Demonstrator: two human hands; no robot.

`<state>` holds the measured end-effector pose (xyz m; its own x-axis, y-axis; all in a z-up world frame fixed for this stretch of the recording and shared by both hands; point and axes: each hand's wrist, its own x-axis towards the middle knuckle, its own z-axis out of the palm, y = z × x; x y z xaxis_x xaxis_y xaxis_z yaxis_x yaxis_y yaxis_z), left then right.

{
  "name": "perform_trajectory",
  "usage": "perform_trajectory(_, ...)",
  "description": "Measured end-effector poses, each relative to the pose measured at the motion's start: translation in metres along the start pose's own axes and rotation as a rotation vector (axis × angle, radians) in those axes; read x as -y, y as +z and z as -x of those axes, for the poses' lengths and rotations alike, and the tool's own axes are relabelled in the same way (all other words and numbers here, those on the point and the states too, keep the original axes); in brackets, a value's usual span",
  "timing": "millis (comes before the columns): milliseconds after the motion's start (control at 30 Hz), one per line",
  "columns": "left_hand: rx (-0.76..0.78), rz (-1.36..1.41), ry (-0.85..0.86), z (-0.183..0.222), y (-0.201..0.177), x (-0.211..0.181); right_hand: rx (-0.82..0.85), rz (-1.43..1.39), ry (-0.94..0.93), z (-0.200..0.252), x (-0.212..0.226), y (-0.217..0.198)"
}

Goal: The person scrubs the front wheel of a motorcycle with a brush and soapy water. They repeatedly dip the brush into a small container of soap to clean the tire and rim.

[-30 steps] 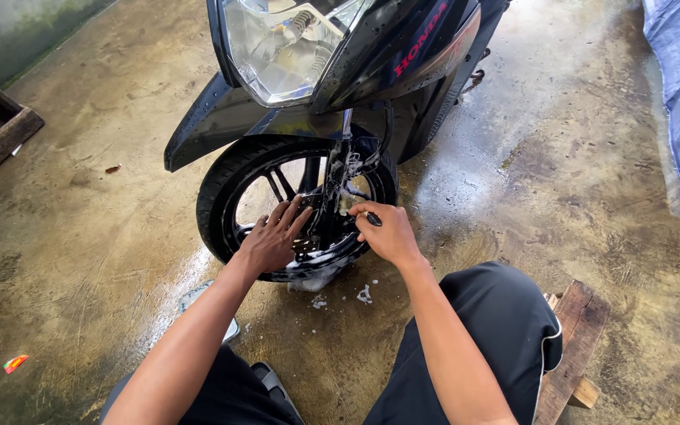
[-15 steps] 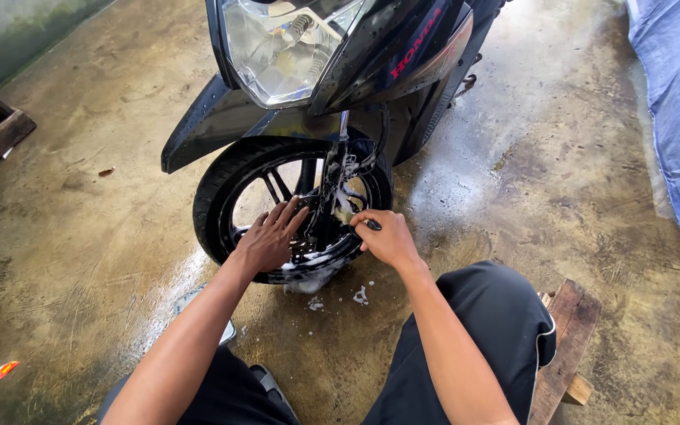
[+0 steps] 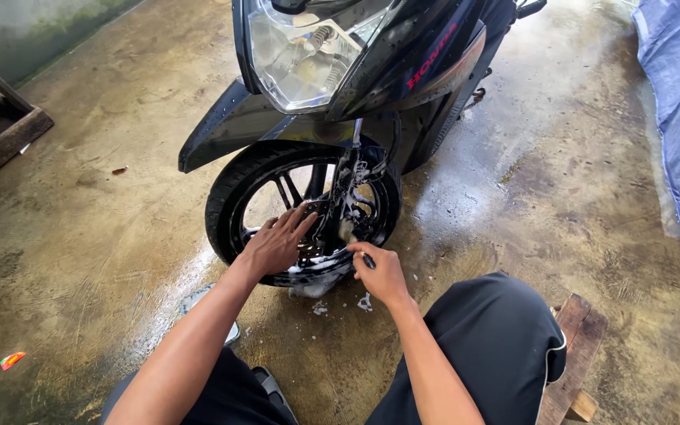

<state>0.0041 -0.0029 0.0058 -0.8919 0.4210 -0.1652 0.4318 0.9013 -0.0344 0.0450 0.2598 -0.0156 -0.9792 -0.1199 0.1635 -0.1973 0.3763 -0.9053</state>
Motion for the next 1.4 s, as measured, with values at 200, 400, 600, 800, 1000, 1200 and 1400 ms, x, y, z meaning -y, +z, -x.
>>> perform_trajectory(200, -0.030, -0.076, -0.009, -0.001, 0.001, 0.000, -0.027, 0.021, -0.015, -0.003, 0.008, 0.001)
perform_trajectory(400, -0.032, -0.053, -0.014, -0.004, 0.005, -0.005, -0.048, 0.036, 0.017, 0.001, 0.011, 0.002)
perform_trajectory(600, -0.041, -0.041, -0.011, -0.004, 0.008, -0.005, -0.030, 0.071, 0.001, 0.000, -0.001, 0.003)
perform_trajectory(800, -0.035, -0.026, -0.014, -0.003, 0.008, -0.005, 0.007, 0.139, 0.041, 0.000, -0.001, 0.002)
perform_trajectory(1000, -0.031, -0.008, -0.003, -0.002, 0.007, -0.004, 0.004, 0.084, 0.031, 0.002, -0.004, 0.008)
perform_trajectory(1200, -0.012, -0.001, -0.007, 0.007, 0.003, 0.000, 0.105, 0.058, 0.148, -0.005, -0.003, -0.002)
perform_trajectory(1400, 0.050, -0.057, -0.098, 0.030, 0.018, 0.029, 0.175, -0.059, 0.210, -0.008, 0.026, -0.018)
